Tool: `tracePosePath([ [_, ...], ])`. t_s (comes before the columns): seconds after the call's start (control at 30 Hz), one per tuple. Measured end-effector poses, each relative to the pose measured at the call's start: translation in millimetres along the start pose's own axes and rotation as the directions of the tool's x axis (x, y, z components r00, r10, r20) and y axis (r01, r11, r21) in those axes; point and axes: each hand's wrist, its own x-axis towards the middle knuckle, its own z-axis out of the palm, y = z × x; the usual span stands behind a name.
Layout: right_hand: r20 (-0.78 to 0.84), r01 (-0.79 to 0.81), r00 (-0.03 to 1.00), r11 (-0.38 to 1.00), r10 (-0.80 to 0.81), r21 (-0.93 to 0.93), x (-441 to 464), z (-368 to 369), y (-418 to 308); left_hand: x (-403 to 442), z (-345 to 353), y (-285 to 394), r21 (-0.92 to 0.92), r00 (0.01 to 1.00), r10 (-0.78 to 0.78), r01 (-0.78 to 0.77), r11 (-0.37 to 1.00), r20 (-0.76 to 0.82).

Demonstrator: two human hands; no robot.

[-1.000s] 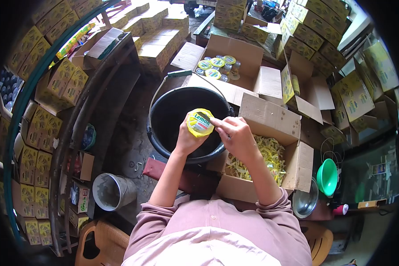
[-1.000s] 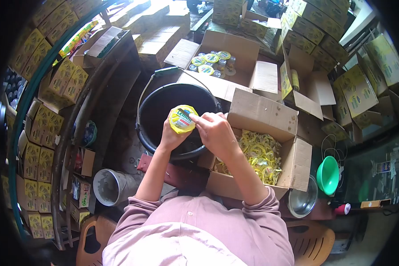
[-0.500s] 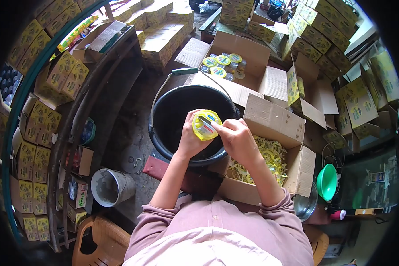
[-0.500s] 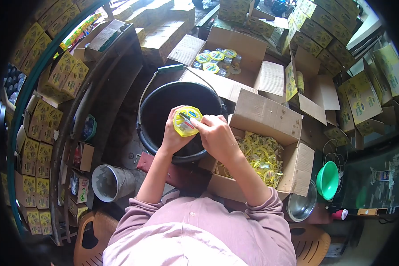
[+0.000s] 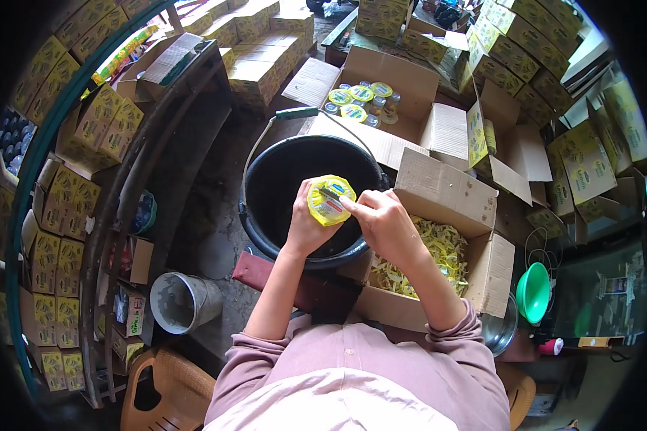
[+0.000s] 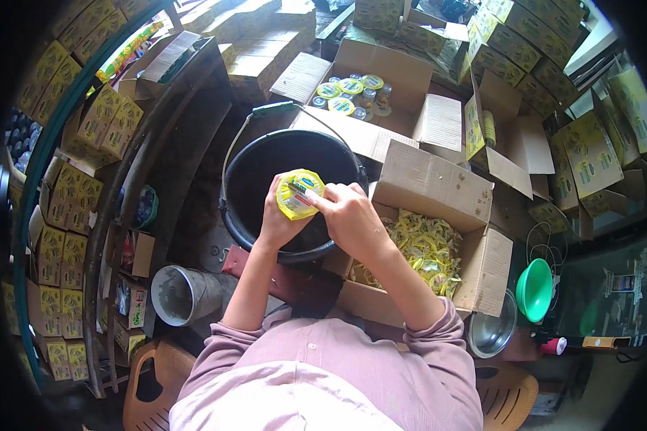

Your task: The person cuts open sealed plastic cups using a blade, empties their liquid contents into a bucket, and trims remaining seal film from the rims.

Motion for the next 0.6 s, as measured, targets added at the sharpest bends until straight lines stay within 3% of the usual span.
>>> tracePosePath([
  [0.13, 0.055, -0.011, 0.998, 1.000, 0.012, -0.022, -6, -3, 2, -2, 0, -2, -0.023, 0.999, -0.021, 0.020, 1.000, -0.036],
  [0.47, -0.012, 0.012, 1.000, 1.000, -0.012, -0.019, -24, -38, 19, 0, 0, -5, 0.039, 0.983, 0.015, -0.008, 0.999, -0.183],
  [0.6, -0.082, -0.107, 0.991, 0.994, 0.109, 0.025, -19, -39, 18, -4, 0, -13, -0.008, 0.986, -0.069, 0.068, 0.998, -0.152],
])
